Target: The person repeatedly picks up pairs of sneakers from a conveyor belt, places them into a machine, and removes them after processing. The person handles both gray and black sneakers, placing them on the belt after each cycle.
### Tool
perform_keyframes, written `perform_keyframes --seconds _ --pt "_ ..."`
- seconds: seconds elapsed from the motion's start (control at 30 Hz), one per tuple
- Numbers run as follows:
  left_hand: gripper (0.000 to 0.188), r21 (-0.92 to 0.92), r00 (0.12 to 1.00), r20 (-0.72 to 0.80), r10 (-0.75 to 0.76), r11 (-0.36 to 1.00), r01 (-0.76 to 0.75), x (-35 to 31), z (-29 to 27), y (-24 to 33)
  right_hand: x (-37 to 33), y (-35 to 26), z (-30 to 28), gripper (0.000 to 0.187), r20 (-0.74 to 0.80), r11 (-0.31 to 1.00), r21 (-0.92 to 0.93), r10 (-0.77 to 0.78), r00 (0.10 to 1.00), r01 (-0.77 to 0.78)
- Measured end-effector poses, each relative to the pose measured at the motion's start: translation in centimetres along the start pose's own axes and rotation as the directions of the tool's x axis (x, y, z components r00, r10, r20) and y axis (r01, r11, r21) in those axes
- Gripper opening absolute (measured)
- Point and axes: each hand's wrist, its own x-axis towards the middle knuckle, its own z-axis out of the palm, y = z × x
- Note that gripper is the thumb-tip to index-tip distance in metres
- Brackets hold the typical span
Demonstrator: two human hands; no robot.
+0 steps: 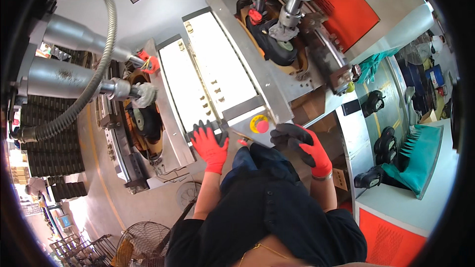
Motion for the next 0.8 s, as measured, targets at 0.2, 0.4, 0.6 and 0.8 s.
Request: perform_keyframes --seconds 0.2,0.4,0.6,0.8 --pt "0.086 -0.245 0.96 -0.269 -0.072 0.97 0.004 -2.5 1.8 -1.1 7.7 -2.9 -9.4 0.05 -0.025 0.96 -0.148 -0.242 0.97 0.236" --pt "0.077 -0.344 0.931 -0.301 -0.207 0.934 0.096 -3.7 -2.8 8.0 21.9 -0.5 -15.6 0.094 -0.125 -0.009 -0.991 -0.346 0.93 -0.137" --pt "0.059 -0.383 0.905 -0.353 -0.237 0.919 0.092 -6.2 -3.1 16.1 28.6 2.3 -17.9 0.097 -0.089 -0.18 -0.974 -0.237 0.967 -0.134" --pt "0.057 -0.467 0.935 -0.307 -0.178 0.884 0.015 -8.2 -3.6 17.9 30.5 -2.3 -20.7 0.091 -0.094 0.088 -0.994 -0.346 0.934 -0.067"
